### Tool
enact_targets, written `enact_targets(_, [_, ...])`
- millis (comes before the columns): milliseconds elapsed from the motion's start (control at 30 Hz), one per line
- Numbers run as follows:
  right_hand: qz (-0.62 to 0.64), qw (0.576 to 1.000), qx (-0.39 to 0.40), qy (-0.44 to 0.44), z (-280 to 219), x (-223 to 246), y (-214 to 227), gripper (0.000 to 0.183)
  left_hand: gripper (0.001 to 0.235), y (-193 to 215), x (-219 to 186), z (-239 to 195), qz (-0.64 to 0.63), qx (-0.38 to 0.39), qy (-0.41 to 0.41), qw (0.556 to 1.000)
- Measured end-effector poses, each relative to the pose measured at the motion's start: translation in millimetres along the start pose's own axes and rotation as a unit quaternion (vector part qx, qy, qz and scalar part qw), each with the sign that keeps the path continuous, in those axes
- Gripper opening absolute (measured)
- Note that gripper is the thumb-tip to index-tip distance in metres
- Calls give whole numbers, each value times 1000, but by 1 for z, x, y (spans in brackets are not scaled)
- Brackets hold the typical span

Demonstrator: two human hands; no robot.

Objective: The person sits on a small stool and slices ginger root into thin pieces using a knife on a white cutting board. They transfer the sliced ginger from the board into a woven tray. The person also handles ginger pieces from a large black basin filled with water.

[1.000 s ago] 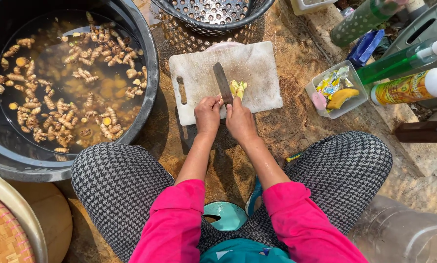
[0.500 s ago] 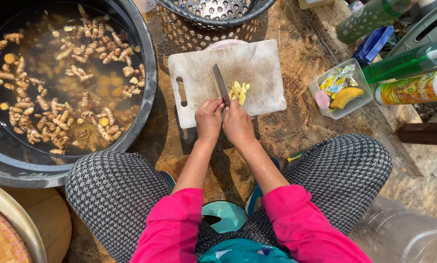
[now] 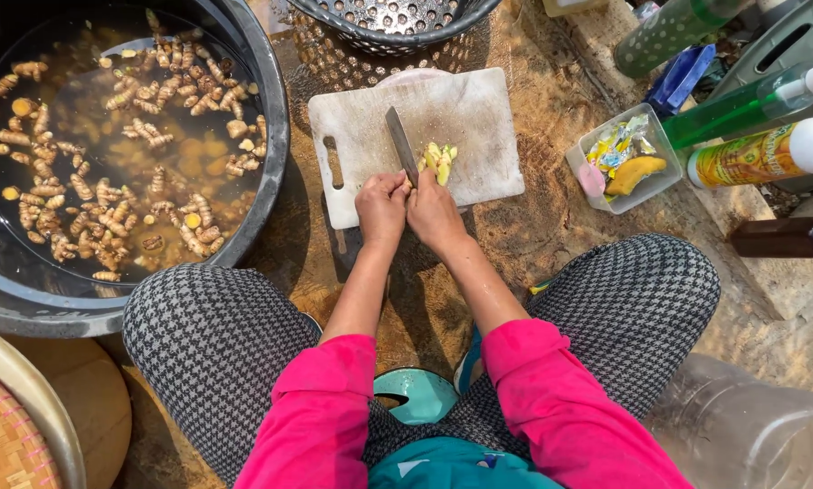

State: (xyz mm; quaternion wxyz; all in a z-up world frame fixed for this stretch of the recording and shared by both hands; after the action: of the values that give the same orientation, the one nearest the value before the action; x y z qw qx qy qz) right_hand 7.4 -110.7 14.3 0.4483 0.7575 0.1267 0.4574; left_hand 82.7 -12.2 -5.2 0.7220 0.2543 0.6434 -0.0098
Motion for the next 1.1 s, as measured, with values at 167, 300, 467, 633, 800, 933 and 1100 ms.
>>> enact_targets(167, [-61,995,57,-57,-28,3,15,26,12,3,-4,-3,9,-28,31,999])
enact_targets(300, [-55,995,40,-67,-12,4,23,24,10,3,-7,3,-21,-37,62,997])
enact_targets(467, [-48,997,3,-52,-9,11,35,25,9,-3,-8,4,-18,-47,0,999])
enact_targets(633, [-52,997,11,-56,-17,14,38,24,9,-1,-6,7,-1,-29,38,999])
enact_targets(800, [-57,997,-2,-46,-21,14,39,24,8,-2,-11,7,1,-36,15,999])
enact_targets(933, [-63,997,-6,-33,-22,17,34,24,8,0,-7,6,-9,-29,38,999])
enact_targets(1100, [-73,997,3,-35,-17,18,28,21,6,-1,-3,5,-8,-20,46,999])
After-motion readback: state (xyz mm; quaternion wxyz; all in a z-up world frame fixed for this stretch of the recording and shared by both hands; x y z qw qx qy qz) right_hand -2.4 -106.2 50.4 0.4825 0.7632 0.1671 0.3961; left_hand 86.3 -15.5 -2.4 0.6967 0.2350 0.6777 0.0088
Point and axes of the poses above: each hand's wrist, its own z-axis towards the middle knuckle, its own y-axis out of the back of the hand, x = y × z, the point moved 7 cm from there along z, towards the middle knuckle, and after that the axes turned 5 degrees about -z, right-handed, at the moved point
